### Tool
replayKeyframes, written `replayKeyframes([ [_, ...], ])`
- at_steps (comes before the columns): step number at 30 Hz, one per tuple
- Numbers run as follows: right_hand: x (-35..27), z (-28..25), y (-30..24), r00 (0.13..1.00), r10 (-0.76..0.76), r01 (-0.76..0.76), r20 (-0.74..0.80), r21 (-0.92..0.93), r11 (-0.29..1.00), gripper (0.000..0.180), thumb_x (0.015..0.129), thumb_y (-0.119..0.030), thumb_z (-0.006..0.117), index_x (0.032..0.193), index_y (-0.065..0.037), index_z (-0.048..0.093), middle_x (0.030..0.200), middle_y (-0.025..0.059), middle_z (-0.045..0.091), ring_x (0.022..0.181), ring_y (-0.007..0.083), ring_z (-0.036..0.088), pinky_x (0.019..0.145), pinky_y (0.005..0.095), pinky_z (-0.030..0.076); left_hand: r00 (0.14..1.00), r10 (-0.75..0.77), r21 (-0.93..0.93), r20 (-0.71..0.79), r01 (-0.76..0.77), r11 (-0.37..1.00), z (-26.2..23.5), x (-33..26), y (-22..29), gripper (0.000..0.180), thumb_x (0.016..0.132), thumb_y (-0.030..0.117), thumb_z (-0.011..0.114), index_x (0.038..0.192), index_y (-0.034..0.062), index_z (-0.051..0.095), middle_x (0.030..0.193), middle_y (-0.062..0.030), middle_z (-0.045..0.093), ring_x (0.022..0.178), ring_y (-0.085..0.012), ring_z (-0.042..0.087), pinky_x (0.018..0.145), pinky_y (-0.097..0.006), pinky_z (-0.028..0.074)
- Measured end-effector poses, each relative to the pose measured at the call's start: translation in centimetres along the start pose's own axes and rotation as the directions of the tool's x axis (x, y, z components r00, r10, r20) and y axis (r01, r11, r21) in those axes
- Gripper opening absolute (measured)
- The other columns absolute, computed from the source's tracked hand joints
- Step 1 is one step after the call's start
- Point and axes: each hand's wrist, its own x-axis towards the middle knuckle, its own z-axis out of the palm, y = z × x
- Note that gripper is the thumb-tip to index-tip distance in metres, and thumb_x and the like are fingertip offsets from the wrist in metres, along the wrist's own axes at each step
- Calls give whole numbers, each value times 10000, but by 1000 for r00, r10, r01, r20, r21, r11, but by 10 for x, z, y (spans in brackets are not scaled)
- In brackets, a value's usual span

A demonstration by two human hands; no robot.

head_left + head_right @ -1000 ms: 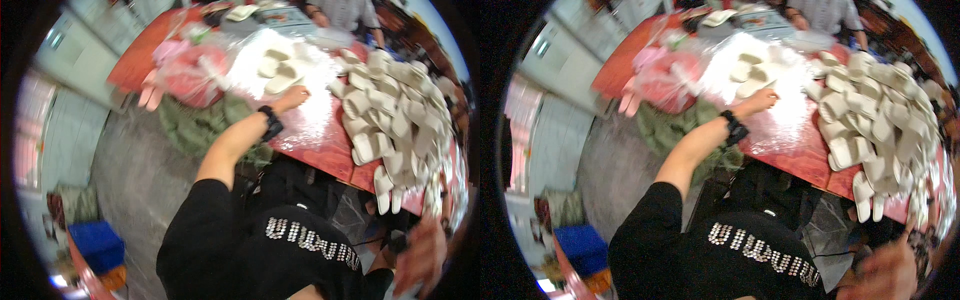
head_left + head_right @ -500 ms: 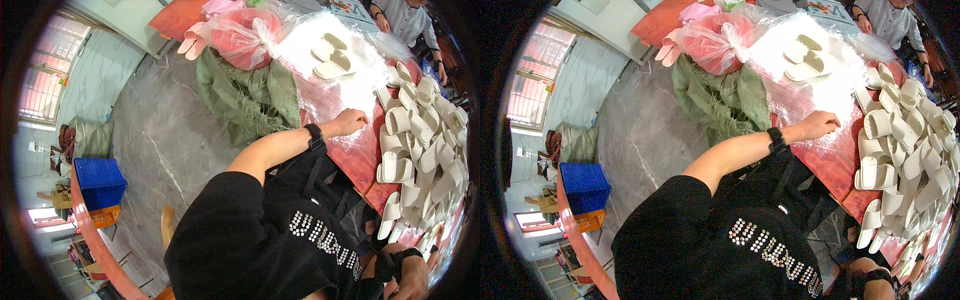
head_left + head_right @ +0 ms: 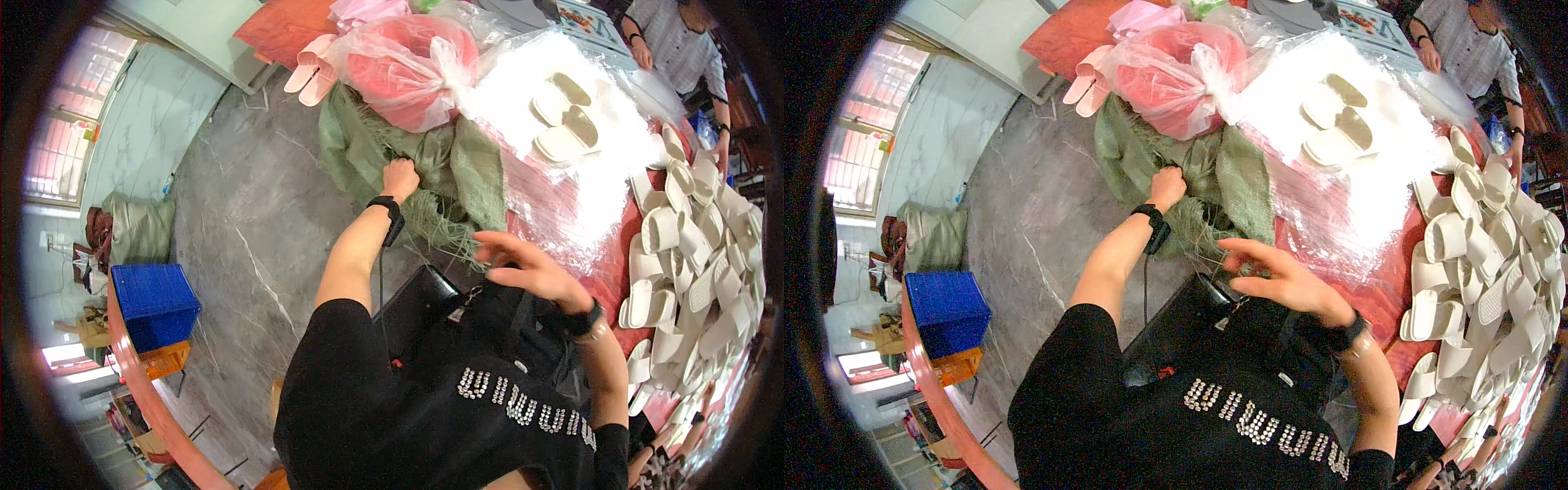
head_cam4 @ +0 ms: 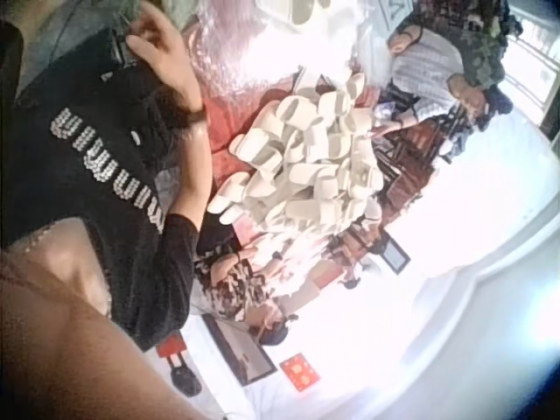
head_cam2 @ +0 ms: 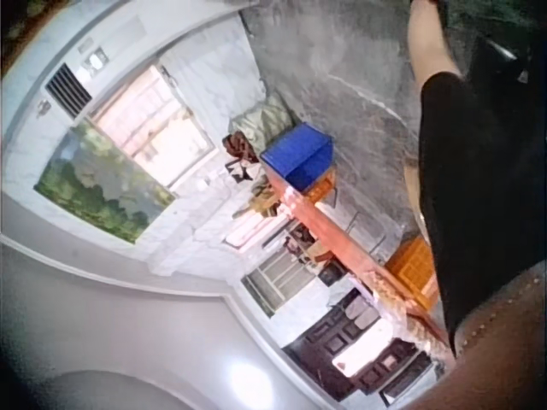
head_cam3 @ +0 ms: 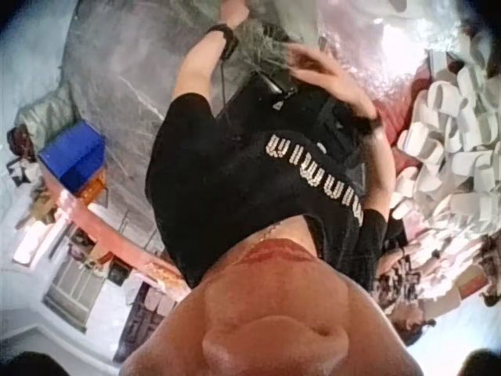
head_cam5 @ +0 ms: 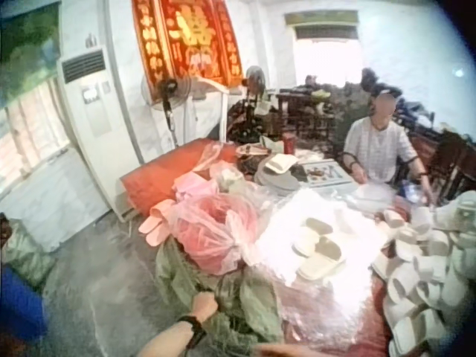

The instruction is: Packaging pairs of white slippers into clear plastic bags and placing them into a large sack.

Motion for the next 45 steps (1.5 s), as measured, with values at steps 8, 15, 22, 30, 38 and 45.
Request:
replayKeyframes([
  [8, 108, 47, 118, 998, -54, 7, -28, -833, 554, 912, 700, -281, 679, 1405, -147, 117, 1400, 251, 177, 1155, 427, 390, 957, 455, 339, 728, -201, 634, 655, -386, 670, -34, -33, -100, 552, 720, 262, 515, 1266, 207, 462, 1172, -115, 559, 1076, -274, 536, 895, -444, 365],
  [15, 132, 63, 152, 979, 200, -125, -31, -870, 477, 719, 729, -185, 610, 1350, -173, 247, 1328, 225, 319, 868, 386, 587, 697, 437, 477, 772, -129, 647, 623, -415, 640, -99, -94, -138, 535, 690, 200, 534, 1223, 183, 507, 1013, -91, 633, 1027, -241, 561, 903, -438, 298],
  [22, 156, 71, 112, 910, -411, 179, 56, -946, 270, 596, 689, -68, 564, 1259, -149, 410, 1314, 107, 378, 1173, 256, 387, 928, 409, 356, 695, 23, 497, 718, -536, 682, -100, -122, -111, 342, 730, 252, 517, 1055, 169, 586, 869, -91, 640, 915, -246, 587, 801, -394, 334],
  [30, 147, 24, 137, 989, 57, -146, -139, -977, 152, 790, 717, -43, 560, 1393, -231, 197, 1232, 157, 464, 847, 275, 605, 780, 406, 409, 697, 97, 440, 711, -548, 712, -124, -149, -96, 359, 746, 245, 544, 1083, 127, 578, 914, -103, 624, 926, -277, 563, 842, -399, 342],
  [38, 146, 23, 148, 986, -20, -168, -167, -981, -99, 196, 793, -139, 496, 984, -152, 539, 813, 52, 565, 836, 223, 525, 761, 386, 318, 797, 132, 392, 590, -425, 816, -122, -135, -102, 506, 764, 327, 599, 1203, 102, 487, 1040, -131, 584, 1083, -306, 469, 908, -424, 329],
  [45, 137, 21, 150, 985, -100, -149, -141, -986, -74, 154, 770, -149, 531, 921, -172, 546, 877, 39, 515, 897, 218, 481, 786, 405, 321, 993, 104, 480, -47, -68, 875, -126, -142, -135, 516, 769, 261, 599, 1225, 64, 459, 1332, -177, 372, 1194, -324, 384, 951, -430, 344],
])
